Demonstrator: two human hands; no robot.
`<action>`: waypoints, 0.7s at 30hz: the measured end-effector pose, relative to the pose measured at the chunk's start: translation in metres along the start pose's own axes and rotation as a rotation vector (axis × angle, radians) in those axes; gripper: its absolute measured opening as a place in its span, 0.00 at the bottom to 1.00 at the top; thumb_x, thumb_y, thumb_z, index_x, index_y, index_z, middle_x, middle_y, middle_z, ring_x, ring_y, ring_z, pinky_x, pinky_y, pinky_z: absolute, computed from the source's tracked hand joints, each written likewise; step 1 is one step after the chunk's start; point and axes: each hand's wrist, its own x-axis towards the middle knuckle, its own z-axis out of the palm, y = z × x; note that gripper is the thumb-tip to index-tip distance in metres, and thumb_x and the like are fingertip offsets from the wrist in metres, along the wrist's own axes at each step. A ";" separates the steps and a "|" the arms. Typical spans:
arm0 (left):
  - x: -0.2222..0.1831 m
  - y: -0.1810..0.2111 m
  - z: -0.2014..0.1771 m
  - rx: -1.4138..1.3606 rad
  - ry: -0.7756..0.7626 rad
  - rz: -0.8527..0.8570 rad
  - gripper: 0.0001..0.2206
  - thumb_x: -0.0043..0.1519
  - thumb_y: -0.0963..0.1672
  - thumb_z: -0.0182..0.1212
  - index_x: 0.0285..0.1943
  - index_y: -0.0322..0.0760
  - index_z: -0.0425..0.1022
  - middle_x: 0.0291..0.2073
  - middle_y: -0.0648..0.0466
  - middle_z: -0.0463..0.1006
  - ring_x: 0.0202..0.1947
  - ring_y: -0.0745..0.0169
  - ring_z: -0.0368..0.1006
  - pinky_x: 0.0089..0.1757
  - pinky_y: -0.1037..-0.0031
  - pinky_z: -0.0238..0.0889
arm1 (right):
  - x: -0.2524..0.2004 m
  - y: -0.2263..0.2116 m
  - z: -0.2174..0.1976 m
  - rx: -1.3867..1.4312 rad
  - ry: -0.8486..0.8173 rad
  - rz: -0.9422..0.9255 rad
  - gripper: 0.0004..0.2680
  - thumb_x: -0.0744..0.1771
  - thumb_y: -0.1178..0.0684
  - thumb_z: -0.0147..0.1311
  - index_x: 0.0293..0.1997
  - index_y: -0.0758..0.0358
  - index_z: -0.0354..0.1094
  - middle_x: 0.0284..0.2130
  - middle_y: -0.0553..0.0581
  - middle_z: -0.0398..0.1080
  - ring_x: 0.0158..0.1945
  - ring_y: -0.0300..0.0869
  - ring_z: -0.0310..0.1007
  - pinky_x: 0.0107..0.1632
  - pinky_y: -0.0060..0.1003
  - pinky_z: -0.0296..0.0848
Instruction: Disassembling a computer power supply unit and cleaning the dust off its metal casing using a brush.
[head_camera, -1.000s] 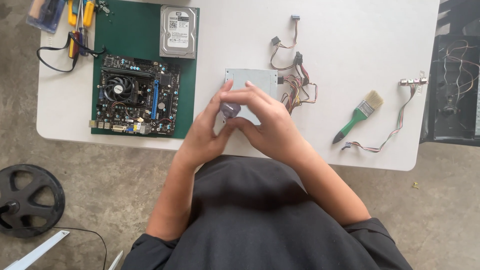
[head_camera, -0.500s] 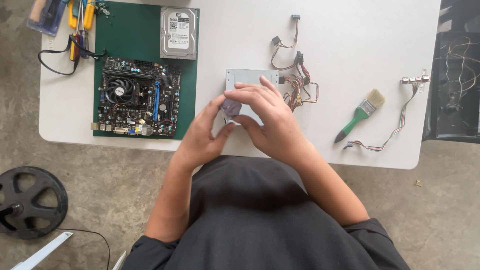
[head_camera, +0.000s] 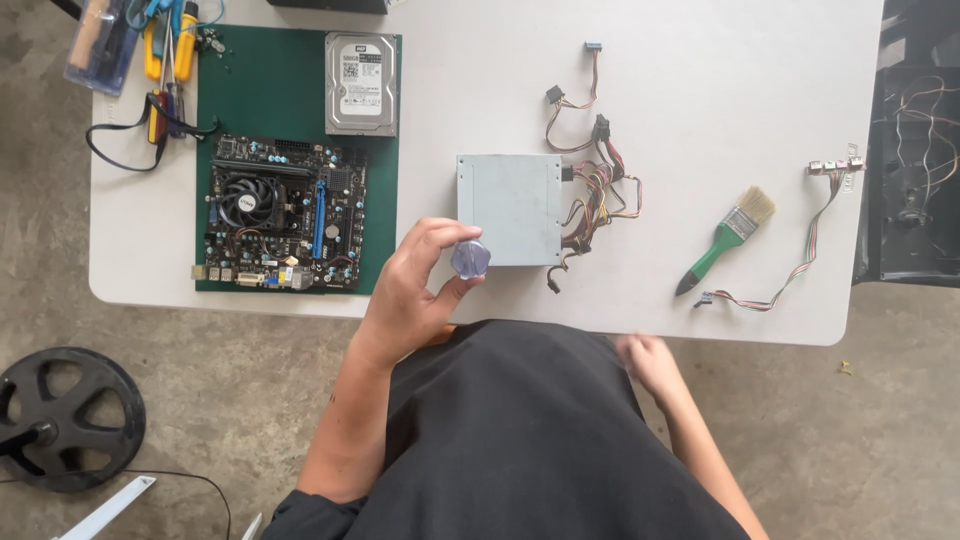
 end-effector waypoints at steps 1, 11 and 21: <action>0.000 0.000 -0.001 -0.001 -0.004 0.001 0.19 0.63 0.41 0.71 0.63 0.36 0.74 0.50 0.52 0.78 0.53 0.49 0.78 0.54 0.59 0.73 | -0.005 0.029 0.007 0.003 0.001 0.002 0.13 0.71 0.51 0.47 0.43 0.69 0.80 0.28 0.67 0.76 0.30 0.51 0.76 0.33 0.49 0.73; 0.006 0.001 -0.001 -0.049 -0.078 -0.035 0.20 0.61 0.40 0.72 0.62 0.36 0.75 0.48 0.51 0.78 0.51 0.48 0.79 0.53 0.58 0.75 | -0.038 0.122 0.030 0.080 -0.156 0.477 0.36 0.73 0.21 0.32 0.75 0.70 0.64 0.73 0.77 0.58 0.78 0.66 0.52 0.74 0.66 0.53; 0.004 -0.004 0.007 0.048 0.026 -0.021 0.20 0.53 0.44 0.82 0.54 0.44 0.83 0.38 0.59 0.71 0.39 0.60 0.75 0.48 0.65 0.75 | -0.081 -0.004 0.028 0.400 -0.100 0.532 0.30 0.74 0.31 0.34 0.79 0.70 0.52 0.76 0.77 0.49 0.79 0.69 0.42 0.75 0.70 0.48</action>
